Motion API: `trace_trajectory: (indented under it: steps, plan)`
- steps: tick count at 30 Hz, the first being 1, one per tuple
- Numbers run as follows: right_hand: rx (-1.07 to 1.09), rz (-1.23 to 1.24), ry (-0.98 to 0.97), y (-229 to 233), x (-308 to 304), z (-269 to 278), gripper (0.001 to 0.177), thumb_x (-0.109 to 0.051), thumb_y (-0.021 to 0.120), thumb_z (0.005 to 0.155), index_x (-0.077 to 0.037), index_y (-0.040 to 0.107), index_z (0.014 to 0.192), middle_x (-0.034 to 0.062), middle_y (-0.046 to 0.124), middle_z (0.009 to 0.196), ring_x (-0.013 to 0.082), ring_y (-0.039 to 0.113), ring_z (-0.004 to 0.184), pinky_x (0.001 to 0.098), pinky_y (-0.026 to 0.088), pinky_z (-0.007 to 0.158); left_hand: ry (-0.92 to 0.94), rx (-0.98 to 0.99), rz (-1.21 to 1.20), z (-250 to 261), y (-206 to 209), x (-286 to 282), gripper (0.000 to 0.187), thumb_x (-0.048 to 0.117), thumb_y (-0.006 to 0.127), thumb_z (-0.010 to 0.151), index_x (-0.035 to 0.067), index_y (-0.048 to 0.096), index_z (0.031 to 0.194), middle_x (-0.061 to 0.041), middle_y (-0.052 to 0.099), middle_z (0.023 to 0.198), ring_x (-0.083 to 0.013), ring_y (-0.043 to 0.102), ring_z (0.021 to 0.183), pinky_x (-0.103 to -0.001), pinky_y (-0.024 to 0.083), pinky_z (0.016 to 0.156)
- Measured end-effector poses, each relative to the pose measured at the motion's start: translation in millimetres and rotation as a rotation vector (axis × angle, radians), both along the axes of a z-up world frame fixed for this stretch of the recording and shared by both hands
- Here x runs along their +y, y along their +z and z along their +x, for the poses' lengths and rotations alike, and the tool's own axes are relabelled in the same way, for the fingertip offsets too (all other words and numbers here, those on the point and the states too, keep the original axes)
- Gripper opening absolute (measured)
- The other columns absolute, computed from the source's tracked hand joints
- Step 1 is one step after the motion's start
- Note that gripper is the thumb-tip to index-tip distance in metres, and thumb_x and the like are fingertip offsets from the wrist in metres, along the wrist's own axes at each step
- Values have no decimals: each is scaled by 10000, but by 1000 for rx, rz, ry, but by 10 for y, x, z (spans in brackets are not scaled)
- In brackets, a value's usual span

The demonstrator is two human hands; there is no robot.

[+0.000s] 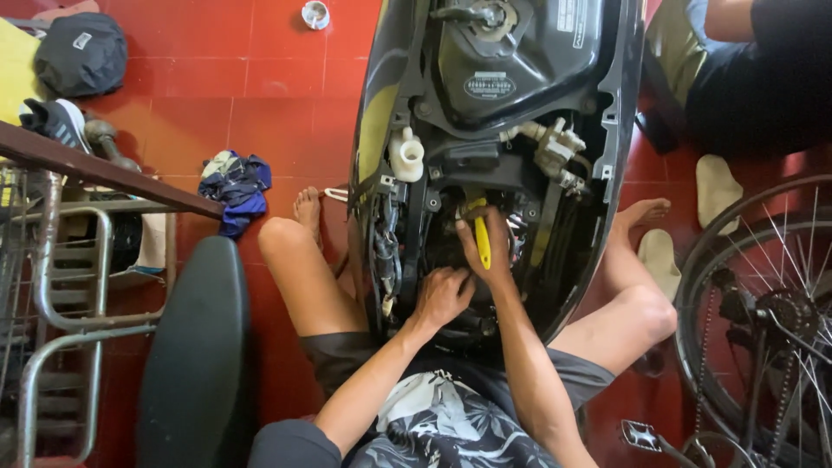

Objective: The person sits on the floor and cleans the exposed engine area of a scooter using a yellow brush and an orange-handled screwdriver. They repeatedly brush and scrape various parts of the engine compartment.

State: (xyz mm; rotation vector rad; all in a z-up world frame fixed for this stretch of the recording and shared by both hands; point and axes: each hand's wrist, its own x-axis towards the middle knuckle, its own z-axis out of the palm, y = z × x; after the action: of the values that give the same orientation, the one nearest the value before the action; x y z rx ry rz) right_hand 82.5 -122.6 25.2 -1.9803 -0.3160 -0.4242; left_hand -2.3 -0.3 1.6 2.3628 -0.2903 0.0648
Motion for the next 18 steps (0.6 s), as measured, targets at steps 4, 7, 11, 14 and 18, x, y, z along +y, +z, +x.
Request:
trace_trajectory:
  steps: [4,7,11,14,18]
  plan:
    - [-43,10,-21,-75,-14,82,191,-178,748,950,-86,610,1043,173,634,889,432,634,897,479,519,840,-33,12,-20,94,34,3,209,200,639,914,52,699,781,-184,674,658,-397,712,695,-463,582,593]
    - [-8,38,-4,-108,5,-8,209,-195,769,936,-89,617,1032,173,642,864,427,643,894,483,517,833,-21,48,-16,-5,-13,24,222,208,640,920,74,681,748,-156,665,645,-372,707,671,-429,580,569]
    - [-46,33,-27,43,-2,77,188,-200,757,943,-96,619,1017,161,660,866,423,652,879,477,519,825,-57,36,-40,122,87,28,224,184,624,921,48,681,752,-180,666,647,-383,704,673,-438,579,573]
    - [-33,30,-13,42,10,-1,188,-213,758,945,-109,622,1021,138,664,867,400,655,879,465,518,833,-35,58,-50,34,42,9,234,186,618,924,39,680,753,-188,665,647,-386,704,676,-437,578,574]
    - [-43,28,-29,1,10,17,193,-248,761,952,-124,627,1014,108,663,865,377,654,867,455,514,832,-23,49,-39,45,35,0,229,184,628,924,36,687,758,-179,665,644,-363,701,657,-413,572,561]
